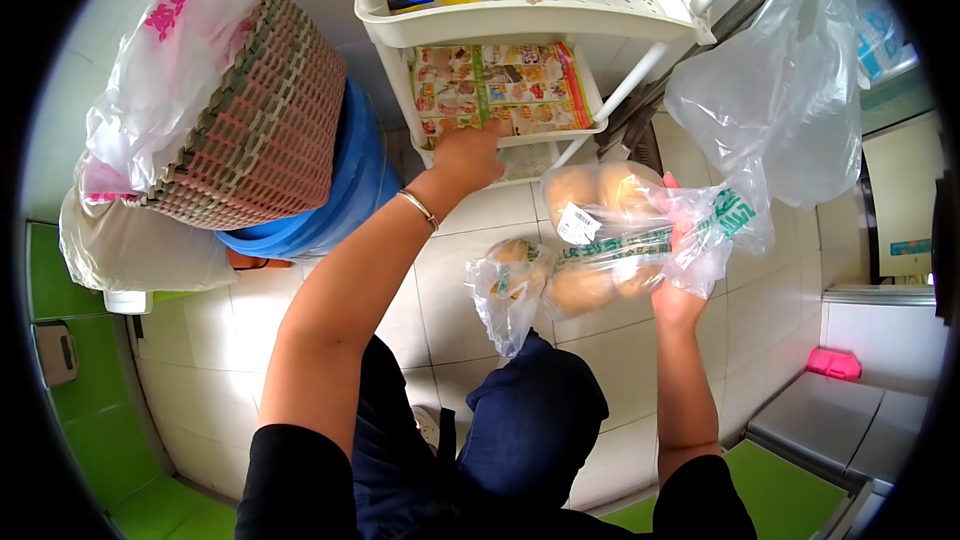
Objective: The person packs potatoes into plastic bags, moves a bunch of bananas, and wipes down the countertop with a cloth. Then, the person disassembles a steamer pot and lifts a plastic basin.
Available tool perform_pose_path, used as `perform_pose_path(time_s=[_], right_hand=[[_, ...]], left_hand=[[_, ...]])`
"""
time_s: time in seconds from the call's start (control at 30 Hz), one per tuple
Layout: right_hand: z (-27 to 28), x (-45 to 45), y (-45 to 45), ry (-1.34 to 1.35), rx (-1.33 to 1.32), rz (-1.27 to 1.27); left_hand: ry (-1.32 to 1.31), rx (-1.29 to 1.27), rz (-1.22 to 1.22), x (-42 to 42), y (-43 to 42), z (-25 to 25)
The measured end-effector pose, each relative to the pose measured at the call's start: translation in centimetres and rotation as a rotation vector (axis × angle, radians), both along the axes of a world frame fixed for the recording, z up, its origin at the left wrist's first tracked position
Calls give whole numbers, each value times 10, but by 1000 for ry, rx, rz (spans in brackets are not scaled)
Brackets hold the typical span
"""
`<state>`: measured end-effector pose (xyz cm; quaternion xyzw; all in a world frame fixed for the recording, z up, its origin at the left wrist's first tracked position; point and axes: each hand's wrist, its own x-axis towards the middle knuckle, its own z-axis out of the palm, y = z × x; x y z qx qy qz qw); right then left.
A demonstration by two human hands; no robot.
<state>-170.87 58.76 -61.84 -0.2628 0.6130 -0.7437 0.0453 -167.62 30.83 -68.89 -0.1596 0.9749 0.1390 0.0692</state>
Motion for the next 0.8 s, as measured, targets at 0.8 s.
perform_pose_path(time_s=[0.8], right_hand=[[14,5,-27,-142,-205,-89]], left_hand=[[671,167,45,33,-9,2]])
